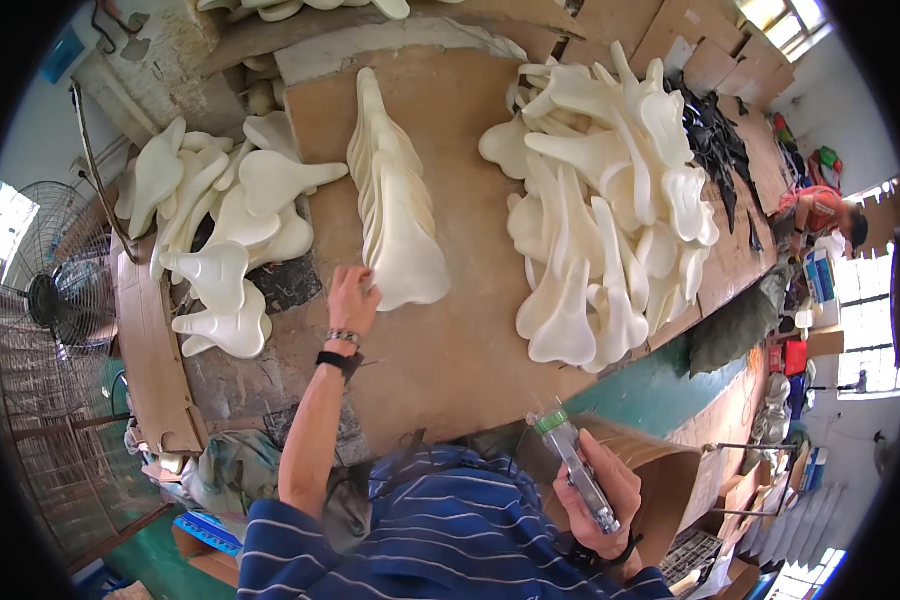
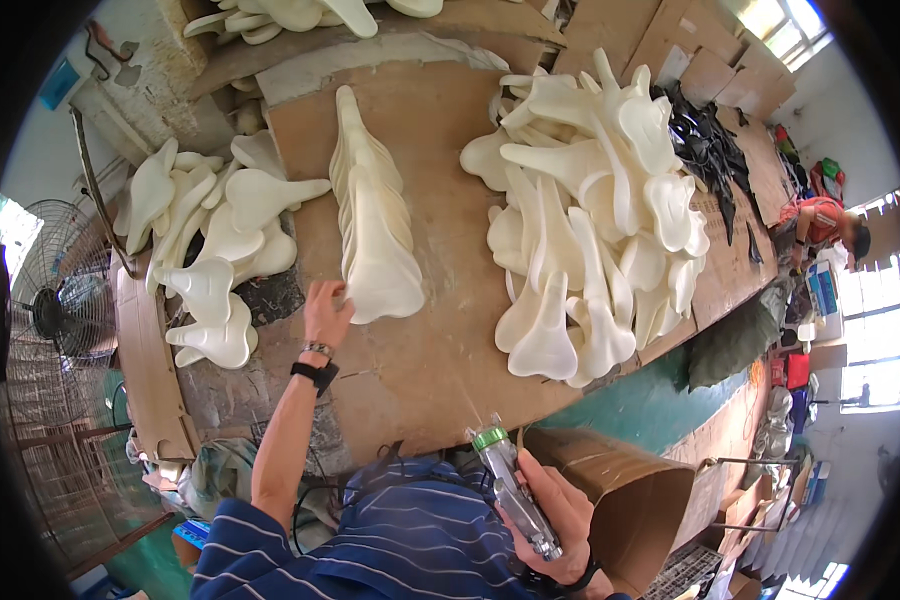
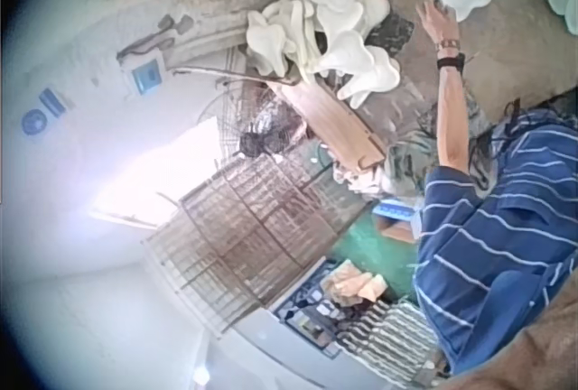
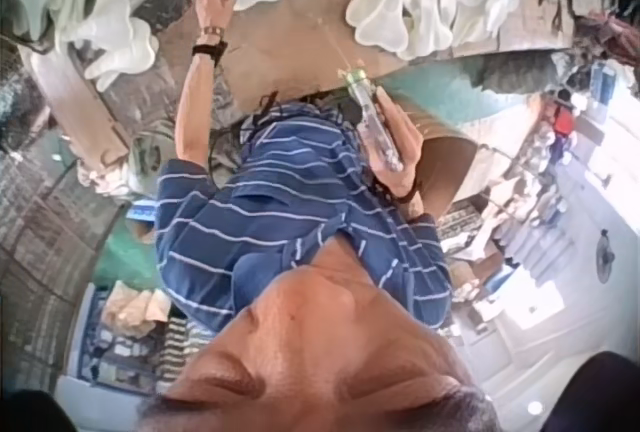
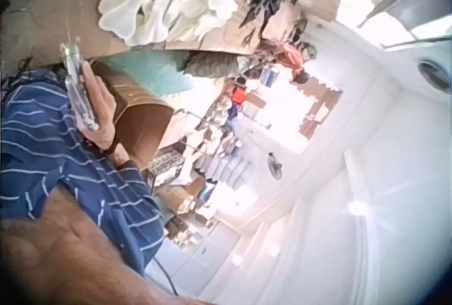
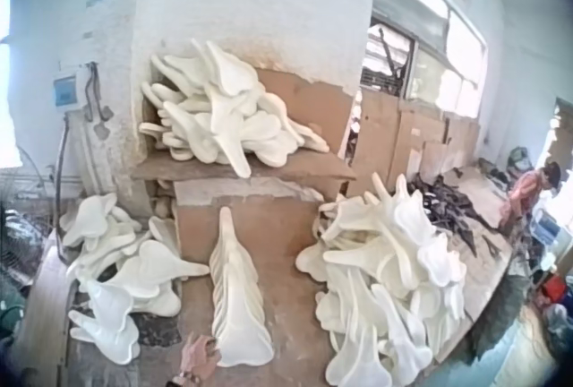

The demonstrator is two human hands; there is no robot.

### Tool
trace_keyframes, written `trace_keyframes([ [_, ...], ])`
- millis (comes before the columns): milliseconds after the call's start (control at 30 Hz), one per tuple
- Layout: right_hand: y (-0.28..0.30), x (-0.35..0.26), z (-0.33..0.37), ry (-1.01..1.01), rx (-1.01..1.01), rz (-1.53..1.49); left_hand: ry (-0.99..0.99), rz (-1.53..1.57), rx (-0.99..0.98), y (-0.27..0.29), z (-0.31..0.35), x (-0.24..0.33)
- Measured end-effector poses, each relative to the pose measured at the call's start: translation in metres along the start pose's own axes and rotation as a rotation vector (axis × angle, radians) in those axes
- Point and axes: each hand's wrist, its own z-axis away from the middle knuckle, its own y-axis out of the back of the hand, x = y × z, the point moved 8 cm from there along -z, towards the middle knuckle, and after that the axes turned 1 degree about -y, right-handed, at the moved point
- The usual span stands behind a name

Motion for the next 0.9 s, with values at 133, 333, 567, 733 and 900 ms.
trace_keyframes([
  [133,0.002,0.009,0.011,-0.029,0.026,0.006,0.050,0.054,-0.106,-0.037,0.006,0.025],
  [333,-0.017,0.034,0.019,-0.156,-0.037,-0.068,0.000,0.016,-0.458,-0.067,0.102,0.021],
  [567,-0.031,0.036,0.011,-0.173,-0.099,-0.096,0.044,0.039,-0.467,-0.049,0.126,0.013],
  [733,-0.036,0.038,0.008,-0.185,-0.117,-0.094,0.050,0.063,-0.446,-0.053,0.112,0.014],
  [900,-0.039,0.042,0.007,-0.174,-0.134,-0.089,0.011,0.090,-0.491,-0.070,0.104,0.029],
])
